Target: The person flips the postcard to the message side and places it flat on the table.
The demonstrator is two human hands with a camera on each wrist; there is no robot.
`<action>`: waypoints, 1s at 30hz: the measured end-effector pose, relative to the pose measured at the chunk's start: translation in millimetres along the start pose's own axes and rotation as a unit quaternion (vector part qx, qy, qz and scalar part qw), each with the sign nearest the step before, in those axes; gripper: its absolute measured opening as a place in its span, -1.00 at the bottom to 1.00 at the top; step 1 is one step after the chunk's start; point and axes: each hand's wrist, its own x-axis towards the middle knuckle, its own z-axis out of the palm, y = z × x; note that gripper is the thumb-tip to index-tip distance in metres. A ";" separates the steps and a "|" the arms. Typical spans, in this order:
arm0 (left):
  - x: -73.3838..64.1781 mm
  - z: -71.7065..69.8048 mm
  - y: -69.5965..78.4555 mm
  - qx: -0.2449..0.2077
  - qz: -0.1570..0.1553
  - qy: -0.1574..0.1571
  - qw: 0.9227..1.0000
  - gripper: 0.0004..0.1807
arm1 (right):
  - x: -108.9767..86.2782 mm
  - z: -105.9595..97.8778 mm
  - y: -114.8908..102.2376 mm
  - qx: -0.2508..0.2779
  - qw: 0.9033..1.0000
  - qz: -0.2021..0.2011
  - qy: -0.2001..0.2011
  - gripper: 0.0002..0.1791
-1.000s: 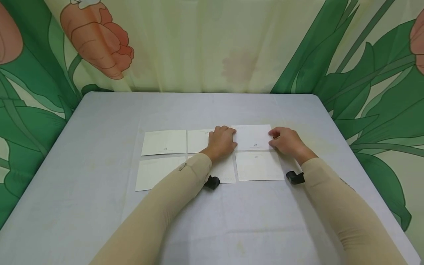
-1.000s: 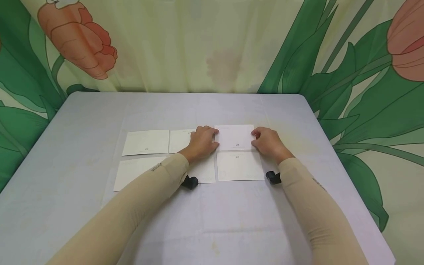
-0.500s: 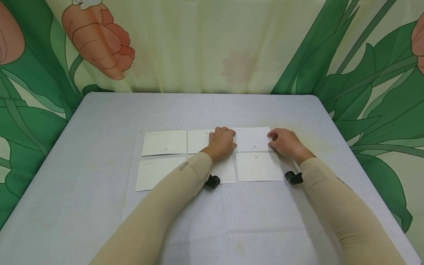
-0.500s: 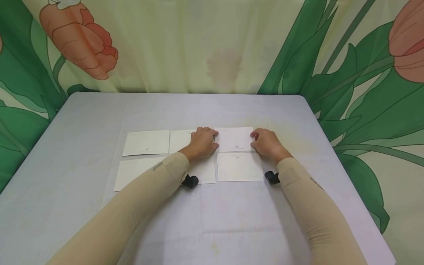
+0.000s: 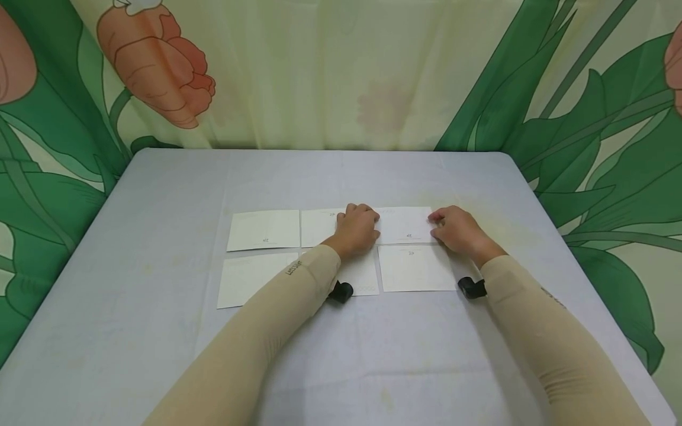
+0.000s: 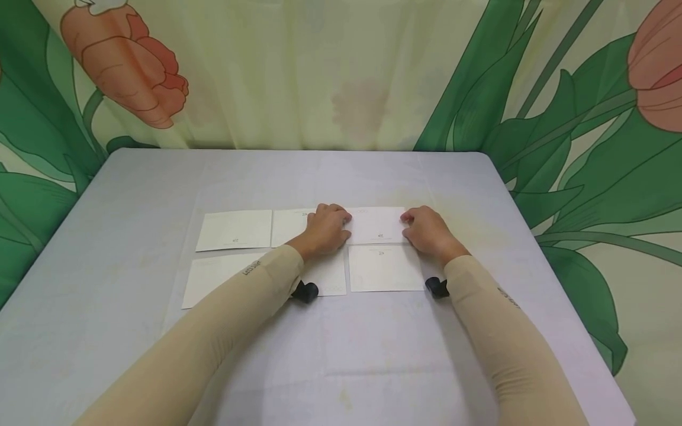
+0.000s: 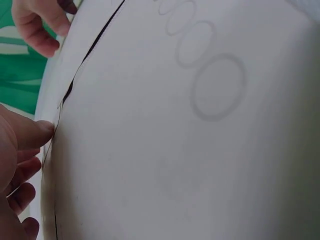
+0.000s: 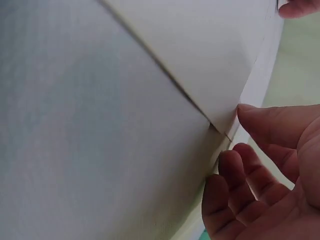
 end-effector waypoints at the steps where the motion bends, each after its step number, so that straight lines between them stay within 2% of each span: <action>1: 0.1 -0.1 0.1 -0.001 0.000 -0.002 1.000 -0.54 | 0.2 0.2 0.0 0.000 1.000 -0.001 0.000 -0.56; 8: -1.7 -0.7 -0.6 -0.004 0.005 0.001 1.000 -0.51 | -1.9 0.2 -1.0 -0.001 1.000 0.006 -0.001 -0.57; 22: -3.0 -0.6 -2.9 -0.013 -0.004 -0.001 1.000 -0.51 | -3.4 1.8 -0.4 -0.019 0.999 -0.028 0.004 -0.58; 30: -3.1 -1.0 -4.0 -0.011 0.008 0.004 1.000 -0.52 | -3.6 2.3 -0.5 -0.030 0.999 -0.032 0.003 -0.58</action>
